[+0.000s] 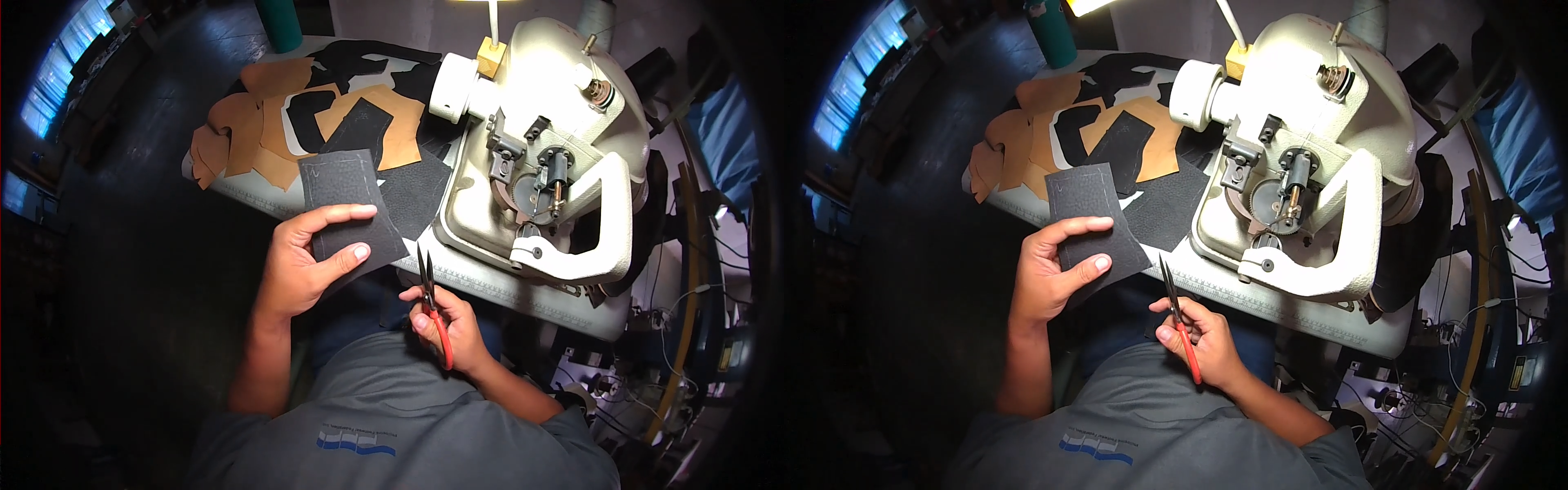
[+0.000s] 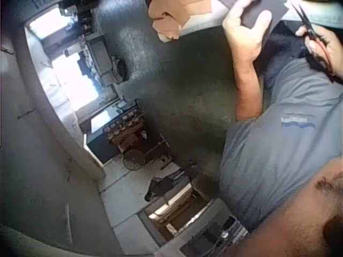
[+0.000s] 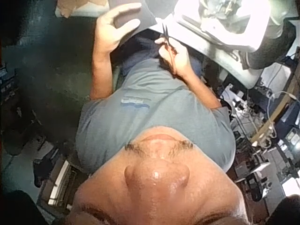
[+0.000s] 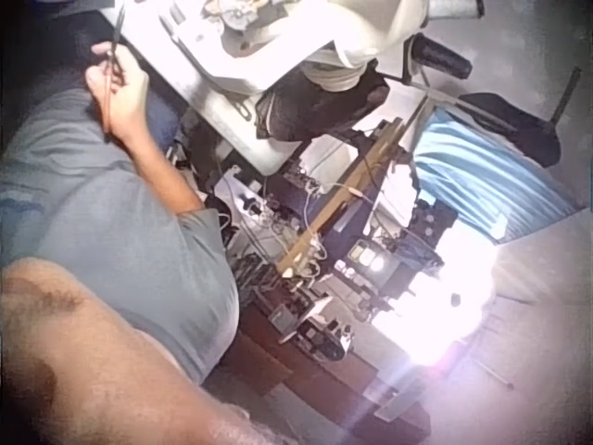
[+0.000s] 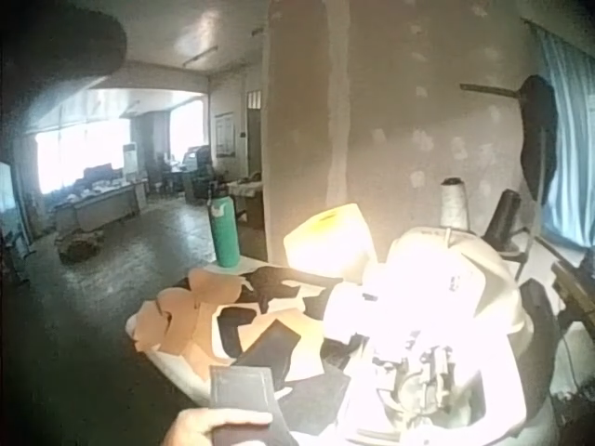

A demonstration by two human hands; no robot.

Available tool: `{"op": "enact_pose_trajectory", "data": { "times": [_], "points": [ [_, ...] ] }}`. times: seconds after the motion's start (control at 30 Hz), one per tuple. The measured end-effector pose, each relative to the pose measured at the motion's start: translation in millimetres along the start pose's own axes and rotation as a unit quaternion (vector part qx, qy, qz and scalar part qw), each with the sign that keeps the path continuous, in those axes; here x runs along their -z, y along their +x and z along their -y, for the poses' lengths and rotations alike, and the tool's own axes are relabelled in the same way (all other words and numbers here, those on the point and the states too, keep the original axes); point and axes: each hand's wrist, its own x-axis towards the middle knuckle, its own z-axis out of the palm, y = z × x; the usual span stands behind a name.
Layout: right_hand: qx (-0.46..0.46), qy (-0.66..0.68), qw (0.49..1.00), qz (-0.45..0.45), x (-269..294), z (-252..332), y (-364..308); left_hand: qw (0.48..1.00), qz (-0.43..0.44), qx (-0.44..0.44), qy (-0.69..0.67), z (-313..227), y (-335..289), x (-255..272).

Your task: Trimming excess material from leather shoe components using scissors.

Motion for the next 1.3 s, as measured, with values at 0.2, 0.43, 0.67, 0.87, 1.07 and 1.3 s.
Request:
{"op": "enact_pose_trajectory", "data": {
  "times": [0.2, 0.43, 0.67, 0.87, 1.07, 1.3],
  "points": [
    [0.003, -0.03, 0.999, 0.026, -2, 8, 3, 0.999, -0.033, -0.012, 0.002, -7, 8, -3],
    [0.04, -0.092, 0.994, 0.053, -8, 23, 13, 0.997, -0.05, -0.055, 0.036, -8, 18, -15],
    [0.066, -0.102, 0.992, 0.025, -11, 32, 22, 0.993, -0.08, -0.076, 0.045, -10, 15, -25],
    [0.059, -0.074, 0.995, 0.023, -14, 33, 26, 0.991, -0.099, -0.084, 0.031, -7, 14, -30],
    [0.055, -0.069, 0.996, 0.014, -14, 33, 25, 0.991, -0.1, -0.083, 0.032, -7, 14, -33],
    [0.057, -0.052, 0.997, 0.006, -14, 29, 23, 0.992, -0.094, -0.079, 0.029, -7, 14, -35]
  ]
}}
